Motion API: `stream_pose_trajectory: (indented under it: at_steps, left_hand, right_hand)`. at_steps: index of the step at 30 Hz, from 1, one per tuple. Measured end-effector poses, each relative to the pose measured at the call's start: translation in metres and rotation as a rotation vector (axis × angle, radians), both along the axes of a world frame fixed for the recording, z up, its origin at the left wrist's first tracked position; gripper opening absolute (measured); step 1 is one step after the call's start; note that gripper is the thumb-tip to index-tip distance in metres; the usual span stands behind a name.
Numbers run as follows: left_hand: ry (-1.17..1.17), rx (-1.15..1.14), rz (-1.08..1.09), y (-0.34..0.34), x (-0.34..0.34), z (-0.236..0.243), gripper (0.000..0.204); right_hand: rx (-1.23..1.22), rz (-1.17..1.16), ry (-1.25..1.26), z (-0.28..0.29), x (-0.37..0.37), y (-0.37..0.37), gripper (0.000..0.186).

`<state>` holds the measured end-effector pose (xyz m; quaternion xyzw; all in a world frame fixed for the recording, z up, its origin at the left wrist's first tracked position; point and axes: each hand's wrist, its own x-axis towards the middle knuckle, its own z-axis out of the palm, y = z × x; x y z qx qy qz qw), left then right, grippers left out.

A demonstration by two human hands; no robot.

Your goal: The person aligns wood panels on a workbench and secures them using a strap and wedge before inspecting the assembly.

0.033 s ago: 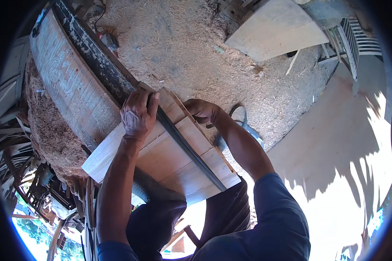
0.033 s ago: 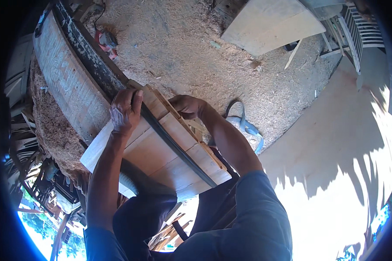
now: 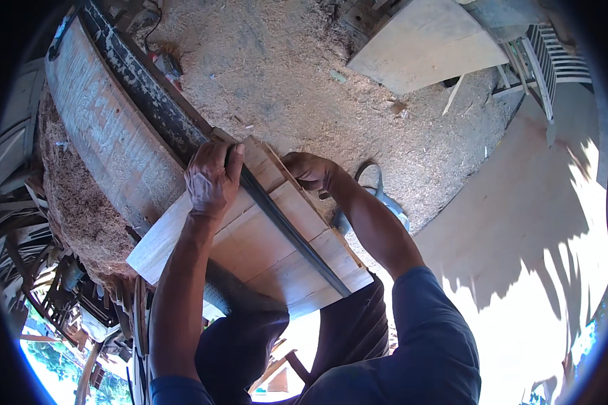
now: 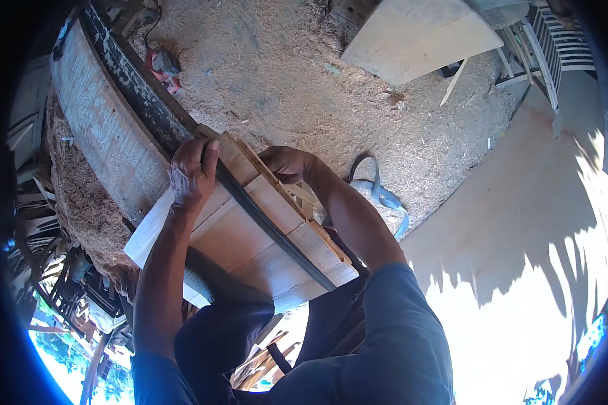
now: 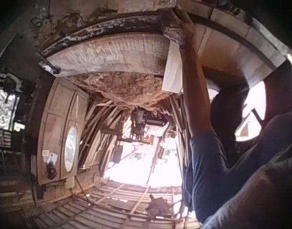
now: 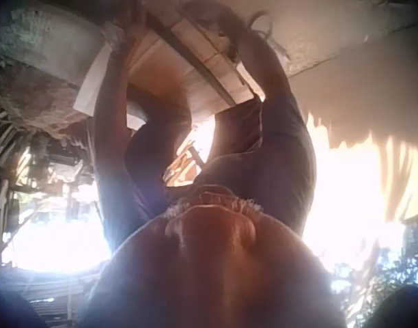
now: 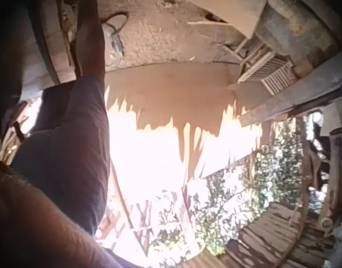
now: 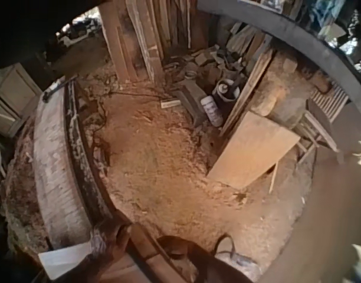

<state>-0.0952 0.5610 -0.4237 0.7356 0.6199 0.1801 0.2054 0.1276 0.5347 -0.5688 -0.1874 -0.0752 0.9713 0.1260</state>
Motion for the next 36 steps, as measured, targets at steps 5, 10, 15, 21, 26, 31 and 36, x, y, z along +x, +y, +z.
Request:
stream_pose_trajectory:
  at_steps: [5,10,15,21,26,31,36]
  left_hand:
    - [0.022,-0.001,0.027,-0.004,-0.009,0.001,0.019]
    - [0.040,-0.036,0.017,-0.001,0.000,0.000,0.019]
    - [0.014,-0.004,0.016,-0.003,-0.007,-0.004,0.019]
    - [0.025,-0.030,0.012,-0.003,-0.005,-0.005,0.019]
    - [0.033,-0.036,0.023,-0.004,-0.006,-0.004,0.020]
    - [0.017,-0.034,0.025,-0.003,-0.004,-0.001,0.020]
    - [0.024,-0.032,0.026,-0.002,-0.006,-0.001,0.019]
  right_hand:
    - [-0.123,-0.096,-0.004,0.010,-0.029,0.003,0.047]
    - [0.139,-0.201,-0.143,0.031,-0.043,0.049,0.045]
    - [0.314,0.007,-0.307,0.037,-0.044,0.051,0.042]
    - [-0.005,-0.042,0.173,-0.001,-0.031,0.032,0.041]
    - [-0.031,0.014,0.140,-0.015,-0.033,0.022,0.036]
    - [-0.036,-0.028,0.137,-0.019,-0.033,0.016,0.036]
    - [0.088,0.039,0.027,0.000,-0.031,0.027,0.033]
